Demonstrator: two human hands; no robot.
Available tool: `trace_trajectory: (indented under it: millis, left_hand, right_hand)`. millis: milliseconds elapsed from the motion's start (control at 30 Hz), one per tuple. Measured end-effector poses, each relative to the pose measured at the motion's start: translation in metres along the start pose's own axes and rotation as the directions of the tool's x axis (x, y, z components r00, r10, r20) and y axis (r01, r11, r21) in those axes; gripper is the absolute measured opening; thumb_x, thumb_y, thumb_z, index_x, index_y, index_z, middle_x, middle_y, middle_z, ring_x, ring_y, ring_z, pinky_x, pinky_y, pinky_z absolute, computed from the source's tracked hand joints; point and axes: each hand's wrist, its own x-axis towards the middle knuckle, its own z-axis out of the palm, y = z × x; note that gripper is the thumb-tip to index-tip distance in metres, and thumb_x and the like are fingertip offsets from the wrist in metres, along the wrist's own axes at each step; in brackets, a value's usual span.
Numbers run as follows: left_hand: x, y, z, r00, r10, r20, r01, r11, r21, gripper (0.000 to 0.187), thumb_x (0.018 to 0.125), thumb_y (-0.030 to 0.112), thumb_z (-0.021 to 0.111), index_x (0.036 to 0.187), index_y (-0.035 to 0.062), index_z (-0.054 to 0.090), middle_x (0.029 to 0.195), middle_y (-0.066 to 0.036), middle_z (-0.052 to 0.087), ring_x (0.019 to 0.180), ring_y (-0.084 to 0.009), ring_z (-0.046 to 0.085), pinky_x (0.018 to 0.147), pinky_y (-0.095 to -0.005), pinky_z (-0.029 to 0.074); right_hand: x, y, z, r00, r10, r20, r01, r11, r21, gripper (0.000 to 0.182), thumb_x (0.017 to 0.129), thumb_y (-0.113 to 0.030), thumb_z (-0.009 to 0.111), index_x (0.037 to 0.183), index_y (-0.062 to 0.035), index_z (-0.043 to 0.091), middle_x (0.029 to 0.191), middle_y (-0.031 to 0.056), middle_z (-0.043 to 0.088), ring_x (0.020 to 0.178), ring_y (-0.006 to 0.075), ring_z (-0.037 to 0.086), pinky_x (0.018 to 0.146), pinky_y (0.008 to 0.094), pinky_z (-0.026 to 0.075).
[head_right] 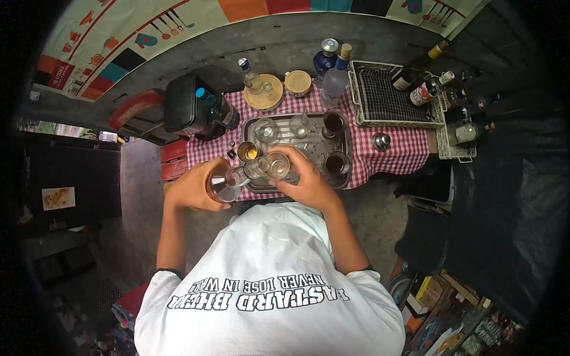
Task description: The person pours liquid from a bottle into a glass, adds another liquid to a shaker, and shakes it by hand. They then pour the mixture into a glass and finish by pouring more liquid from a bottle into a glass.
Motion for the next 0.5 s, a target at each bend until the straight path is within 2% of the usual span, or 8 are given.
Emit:
trace_trajectory:
  millis: [67,133,233,300,367,433,500]
  left_hand:
    - [0.002,0.009,-0.002,0.999,-0.027,0.017,0.027,1.000,-0.003,0.077,0.056,0.025,0.086,0.121,-0.0004,0.053,0.088,-0.015,0.069,0.073,-0.0284,0.068,0.069,-0.0367,0.051]
    - [0.004,0.019,-0.003,0.999,-0.023,0.027,0.021,0.996,0.087,0.075,0.057,0.023,0.085,0.120,-0.0006,0.053,0.084,-0.014,0.068,0.073,-0.0282,0.068,0.069,-0.0361,0.051]
    - [0.004,0.021,-0.004,1.000,0.005,0.024,-0.007,0.994,0.111,0.072,0.056,0.023,0.083,0.118,-0.0006,0.053,0.082,-0.014,0.068,0.072,-0.0283,0.067,0.068,-0.0363,0.051]
    - [0.005,0.028,-0.006,0.999,0.004,0.032,-0.008,0.992,0.128,0.071,0.056,0.023,0.083,0.117,-0.0004,0.053,0.081,-0.014,0.068,0.072,-0.0285,0.067,0.067,-0.0367,0.050]
    - [0.005,0.043,-0.012,0.974,-0.205,0.100,0.192,0.974,0.122,0.067,0.051,0.028,0.082,0.108,0.0023,0.058,0.093,-0.016,0.068,0.083,-0.0319,0.068,0.072,-0.0388,0.051]
    - [0.004,0.043,-0.014,0.983,-0.164,0.087,0.149,0.977,0.155,0.066,0.052,0.026,0.082,0.108,0.0021,0.058,0.092,-0.016,0.069,0.081,-0.0318,0.068,0.071,-0.0388,0.052]
    - [0.003,0.044,-0.015,0.989,-0.121,0.080,0.104,0.976,0.189,0.064,0.052,0.025,0.082,0.107,0.0020,0.058,0.091,-0.016,0.069,0.079,-0.0316,0.068,0.070,-0.0387,0.052]
  right_hand:
    - [-0.005,-0.003,-0.006,1.000,-0.014,0.013,0.014,1.000,-0.010,0.061,0.078,0.008,0.071,0.134,-0.0019,0.049,0.131,0.0080,0.051,0.126,0.0172,0.050,0.109,0.0342,0.042]
    - [-0.008,-0.006,-0.010,0.999,-0.029,0.026,0.030,0.999,-0.022,0.061,0.077,0.008,0.070,0.134,-0.0019,0.049,0.130,0.0081,0.052,0.125,0.0173,0.050,0.109,0.0343,0.042]
    - [-0.013,-0.006,-0.015,0.998,-0.064,0.001,0.064,0.992,-0.112,0.058,0.077,-0.004,0.075,0.130,-0.0053,0.053,0.125,0.0106,0.058,0.119,0.0249,0.057,0.102,0.0366,0.045]
    - [-0.015,-0.009,-0.019,0.998,-0.056,0.025,0.059,0.990,-0.128,0.059,0.077,0.001,0.073,0.131,-0.0037,0.052,0.126,0.0093,0.055,0.121,0.0218,0.055,0.105,0.0356,0.044]
    - [-0.016,-0.012,-0.022,0.998,-0.047,0.050,0.054,0.988,-0.142,0.060,0.077,0.006,0.071,0.132,-0.0021,0.051,0.128,0.0079,0.052,0.123,0.0188,0.052,0.107,0.0347,0.043]
    - [-0.019,-0.015,-0.023,0.997,-0.079,0.021,0.081,0.978,-0.191,0.058,0.077,-0.005,0.074,0.130,-0.0057,0.053,0.124,0.0114,0.058,0.120,0.0271,0.057,0.102,0.0370,0.044]
    - [-0.021,-0.017,-0.024,0.997,-0.073,0.032,0.078,0.974,-0.211,0.058,0.076,-0.006,0.074,0.130,-0.0058,0.053,0.125,0.0116,0.058,0.120,0.0276,0.057,0.101,0.0373,0.044]
